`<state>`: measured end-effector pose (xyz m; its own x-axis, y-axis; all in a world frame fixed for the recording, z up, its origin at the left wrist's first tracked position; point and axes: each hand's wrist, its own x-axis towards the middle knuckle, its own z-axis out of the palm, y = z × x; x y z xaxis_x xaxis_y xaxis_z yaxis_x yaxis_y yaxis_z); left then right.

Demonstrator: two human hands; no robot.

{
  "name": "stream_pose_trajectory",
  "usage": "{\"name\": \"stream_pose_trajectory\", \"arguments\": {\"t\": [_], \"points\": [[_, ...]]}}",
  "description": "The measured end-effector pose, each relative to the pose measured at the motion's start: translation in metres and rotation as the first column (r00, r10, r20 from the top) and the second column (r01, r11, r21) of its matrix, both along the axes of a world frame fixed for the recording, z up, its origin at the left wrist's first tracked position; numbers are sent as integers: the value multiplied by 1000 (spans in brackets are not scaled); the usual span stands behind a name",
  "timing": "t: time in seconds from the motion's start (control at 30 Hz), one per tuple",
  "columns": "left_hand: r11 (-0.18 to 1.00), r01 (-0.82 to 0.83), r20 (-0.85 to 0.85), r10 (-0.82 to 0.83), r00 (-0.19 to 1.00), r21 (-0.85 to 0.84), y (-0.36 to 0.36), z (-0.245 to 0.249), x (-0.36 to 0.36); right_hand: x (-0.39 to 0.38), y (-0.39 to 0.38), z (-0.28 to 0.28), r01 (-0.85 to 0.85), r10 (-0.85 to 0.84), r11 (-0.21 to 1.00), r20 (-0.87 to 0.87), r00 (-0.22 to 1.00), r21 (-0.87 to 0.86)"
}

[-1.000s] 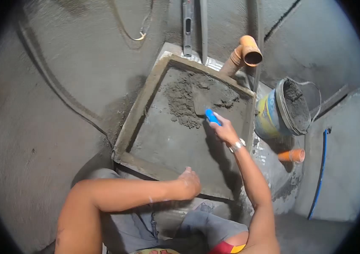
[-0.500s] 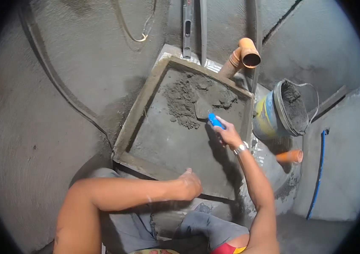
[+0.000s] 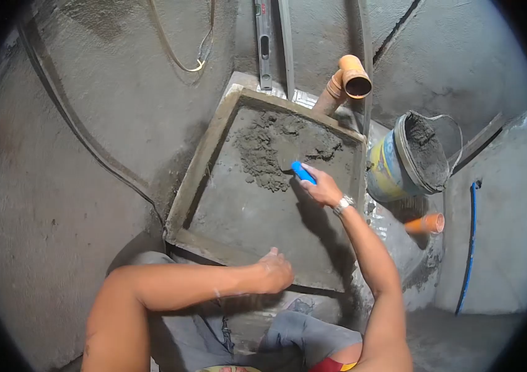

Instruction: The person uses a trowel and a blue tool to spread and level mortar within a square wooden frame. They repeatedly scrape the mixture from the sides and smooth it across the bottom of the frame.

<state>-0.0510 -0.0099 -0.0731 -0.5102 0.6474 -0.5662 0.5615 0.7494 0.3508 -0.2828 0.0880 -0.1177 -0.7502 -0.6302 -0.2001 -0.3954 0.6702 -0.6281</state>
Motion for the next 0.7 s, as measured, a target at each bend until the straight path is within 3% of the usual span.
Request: {"name": "stream_pose_trajectory", "arguments": {"t": [0.1, 0.2, 0.23, 0.27, 0.3, 0.37, 0.4, 0.5, 0.6, 0.7], "points": [[1000, 6, -17, -6, 1000, -6, 2, 5, -3, -5, -3, 7, 243, -185, 967, 433, 882, -80], [1000, 5, -34, -5, 999, 8, 7, -6, 0, -36, -51, -18, 271, -185, 948, 404, 896, -167], [1000, 3, -43, -2, 999, 23, 9, -10, 1, -48, -59, -30, 138, -112, 976, 152, 982, -169], [1000, 8, -32, -7, 999, 19, 9, -9, 2, -59, -67, -44, 7, -21, 991, -108, 994, -132], [1000, 17, -22, -16, 1000, 19, 7, -7, 3, -62, -69, -50, -105, 78, 993, -355, 931, -56], [999, 17, -45, -16, 999, 32, 5, -5, -1, -32, -65, -6, -169, 189, 974, -137, 972, 149], [999, 16, -59, -13, 998, 37, 3, -7, 0, -15, -63, 9, -163, 198, 964, -162, 967, 209], [999, 16, -93, -13, 996, 31, -1, -8, 4, 5, -38, 7, -164, 183, 980, -179, 967, 114], [999, 37, -124, -34, 992, 22, -6, 2, 1, 18, -5, -14, 118, -95, 984, 166, 981, -134], [999, 28, -124, -24, 992, 31, -7, 12, -1, 46, 6, 11, 410, -320, 912, 574, 754, -31]]}}
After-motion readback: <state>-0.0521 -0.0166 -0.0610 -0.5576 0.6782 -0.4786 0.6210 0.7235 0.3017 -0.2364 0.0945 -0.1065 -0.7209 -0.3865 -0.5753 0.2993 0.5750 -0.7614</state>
